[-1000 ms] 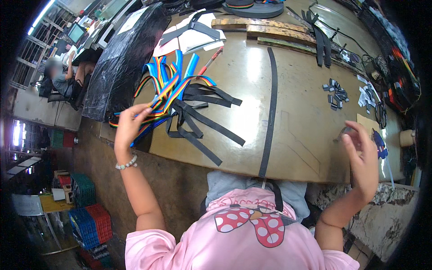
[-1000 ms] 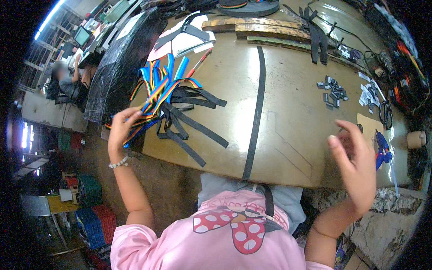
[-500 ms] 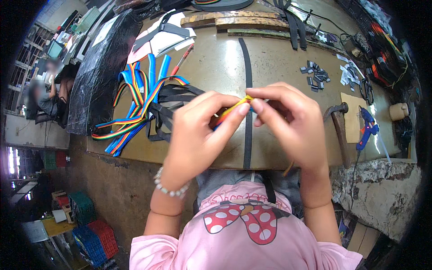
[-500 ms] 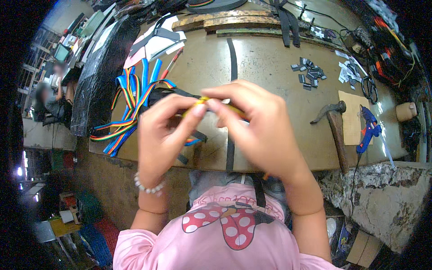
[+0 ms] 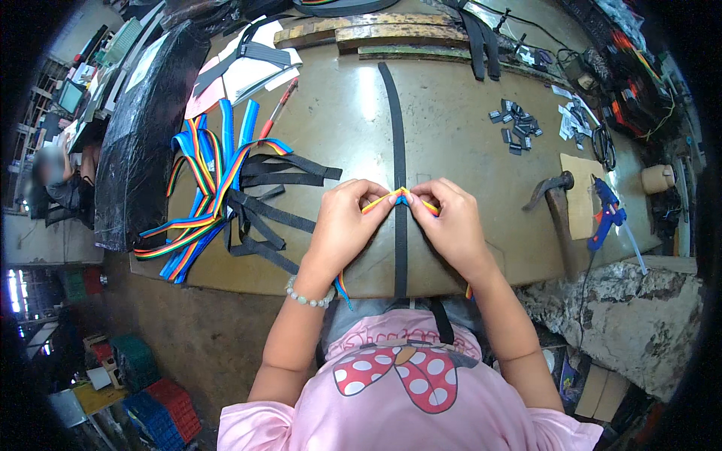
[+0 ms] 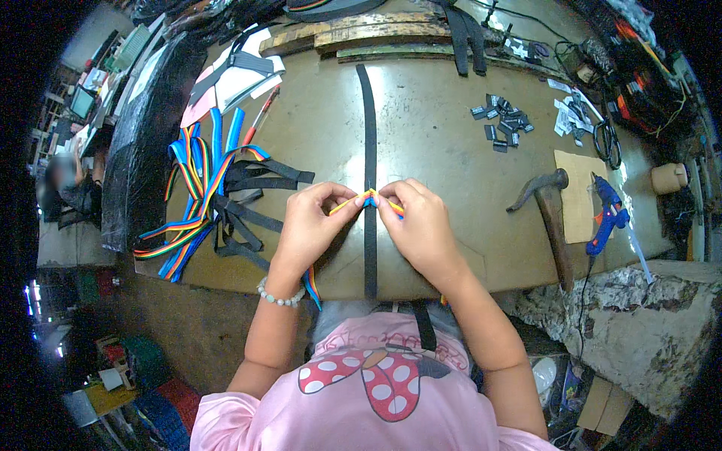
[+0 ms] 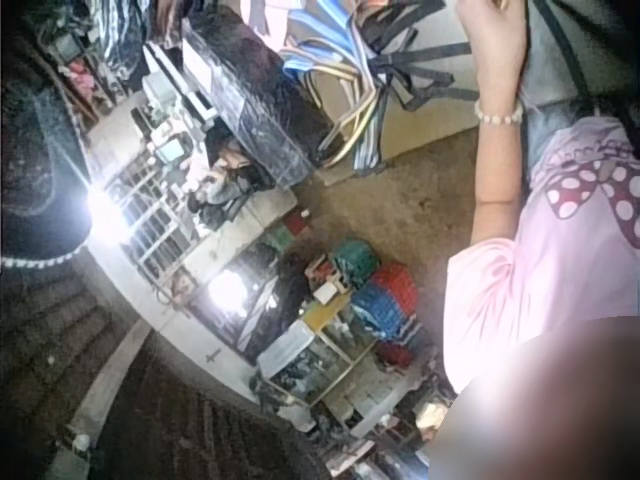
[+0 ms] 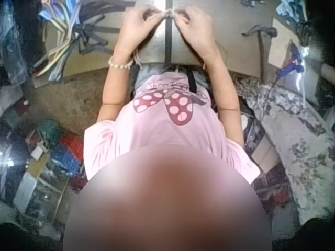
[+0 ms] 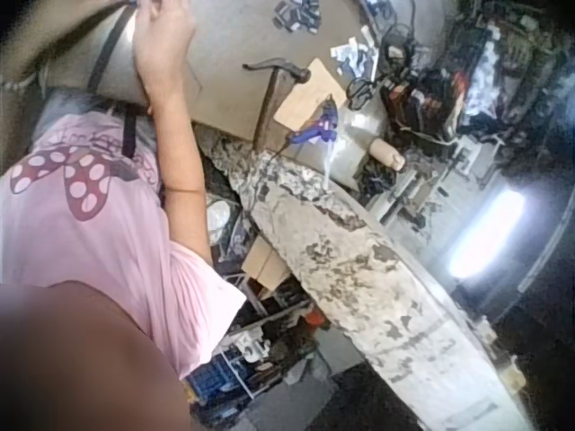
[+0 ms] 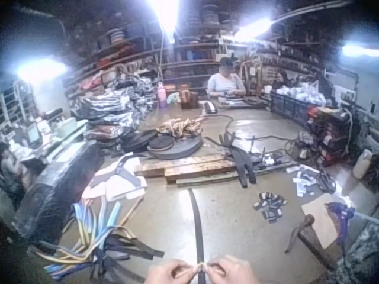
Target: The person cuts a bundle of rainbow-colored straps with scissors, then uses a hot glue gun to attach small rectangular pieces and a rainbow strap to a long black strap on a workbench. The person repeatedly applies glue and presses components into place.
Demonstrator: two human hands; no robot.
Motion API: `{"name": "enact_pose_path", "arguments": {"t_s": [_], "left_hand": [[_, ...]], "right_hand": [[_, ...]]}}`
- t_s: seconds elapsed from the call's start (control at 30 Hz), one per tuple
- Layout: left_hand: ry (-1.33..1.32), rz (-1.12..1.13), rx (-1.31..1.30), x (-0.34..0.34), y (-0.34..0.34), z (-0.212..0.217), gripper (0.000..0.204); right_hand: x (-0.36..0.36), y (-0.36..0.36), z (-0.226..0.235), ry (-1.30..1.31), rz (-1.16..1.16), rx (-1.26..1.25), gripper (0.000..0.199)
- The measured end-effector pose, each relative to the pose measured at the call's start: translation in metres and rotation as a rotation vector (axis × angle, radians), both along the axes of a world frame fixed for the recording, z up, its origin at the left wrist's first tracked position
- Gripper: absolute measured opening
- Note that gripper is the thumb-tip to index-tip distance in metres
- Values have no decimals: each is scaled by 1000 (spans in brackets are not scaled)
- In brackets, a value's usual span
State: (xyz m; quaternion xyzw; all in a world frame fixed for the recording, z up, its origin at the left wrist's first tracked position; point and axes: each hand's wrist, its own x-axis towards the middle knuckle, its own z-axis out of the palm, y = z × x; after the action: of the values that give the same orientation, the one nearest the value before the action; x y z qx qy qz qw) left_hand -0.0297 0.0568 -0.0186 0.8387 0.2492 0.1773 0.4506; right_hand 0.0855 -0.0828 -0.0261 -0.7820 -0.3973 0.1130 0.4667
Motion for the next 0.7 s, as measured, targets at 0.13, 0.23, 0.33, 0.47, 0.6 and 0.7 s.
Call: {"name": "enact_pose_path", "arguments": {"t_s": [0.13, 0.23, 0.33, 0.47, 0.6, 0.7], "left_hand": [[-19, 11, -8, 0, -2, 3, 20], [-23, 10, 36, 0, -4, 1, 18], [-18, 8, 110, -1, -6, 0, 15], [-2, -65, 344, -4, -12, 2, 15], [83, -89, 476, -4, -19, 5, 15], [92, -86, 502, -4, -21, 5, 16]], "right_hand": [[-3, 2, 1, -47, 0, -10, 11], [-5, 3, 0, -124, -7, -39, 10], [-6, 3, 0, -181, -7, -104, 11], [-4, 6, 4, -242, 15, -179, 15], [5, -5, 14, -214, 29, -224, 18], [14, -57, 29, -44, 14, -434, 21]]}}
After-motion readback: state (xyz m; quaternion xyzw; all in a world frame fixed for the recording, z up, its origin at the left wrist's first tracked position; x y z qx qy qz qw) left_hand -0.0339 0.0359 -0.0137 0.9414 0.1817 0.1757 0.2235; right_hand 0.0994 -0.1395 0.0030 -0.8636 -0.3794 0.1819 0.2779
